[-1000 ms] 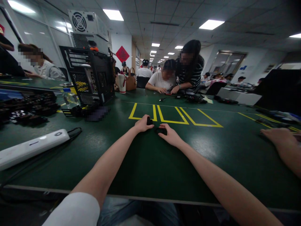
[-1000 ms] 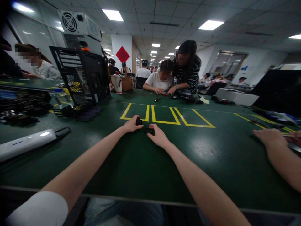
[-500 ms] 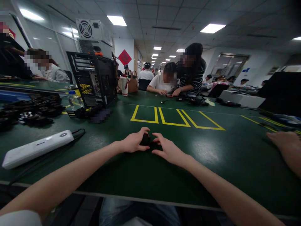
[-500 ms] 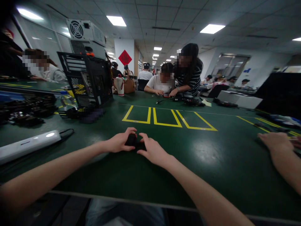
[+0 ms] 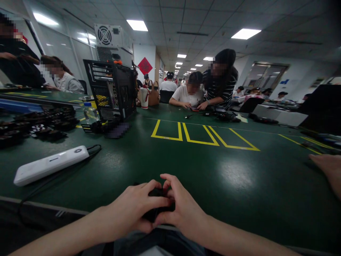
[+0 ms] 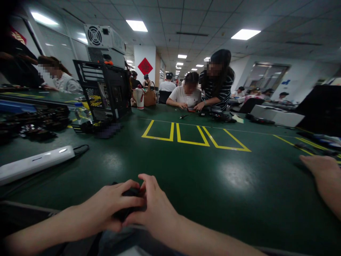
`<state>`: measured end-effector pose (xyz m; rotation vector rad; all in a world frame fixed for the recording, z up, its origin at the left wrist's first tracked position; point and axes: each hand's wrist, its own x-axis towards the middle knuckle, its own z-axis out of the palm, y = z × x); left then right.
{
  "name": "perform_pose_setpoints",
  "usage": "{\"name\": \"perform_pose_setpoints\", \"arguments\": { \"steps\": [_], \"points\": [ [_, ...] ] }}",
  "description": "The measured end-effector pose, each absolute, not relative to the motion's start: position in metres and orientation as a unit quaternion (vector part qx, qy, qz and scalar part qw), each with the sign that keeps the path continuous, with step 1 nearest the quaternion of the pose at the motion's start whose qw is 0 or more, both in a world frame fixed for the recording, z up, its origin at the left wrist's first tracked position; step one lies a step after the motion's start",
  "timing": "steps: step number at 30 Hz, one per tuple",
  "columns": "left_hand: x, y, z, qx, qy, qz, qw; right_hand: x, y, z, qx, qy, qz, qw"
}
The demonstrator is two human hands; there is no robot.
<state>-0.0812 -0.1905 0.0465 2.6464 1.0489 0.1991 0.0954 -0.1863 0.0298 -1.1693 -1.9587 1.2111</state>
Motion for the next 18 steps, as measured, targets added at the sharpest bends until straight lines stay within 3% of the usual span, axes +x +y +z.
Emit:
{"name": "perform_pose_setpoints", "arguments": {
  "steps": [6,11,18],
  "points": [
    [-0.096,-0.199,0.031,0.866,0.413,0.163,0.229,0.085,-0.195,0.034,-0.422,-0.766,0.418,0.246],
    [-0.135,-0.201,0.030,0.833,0.500,0.185,0.150,0.101,-0.213,0.031,-0.411,-0.813,0.338,0.236],
    [-0.228,-0.192,0.023,0.746,0.646,0.149,0.055,0.176,-0.216,0.009,-0.537,-0.788,0.124,0.275]
  ]
}}
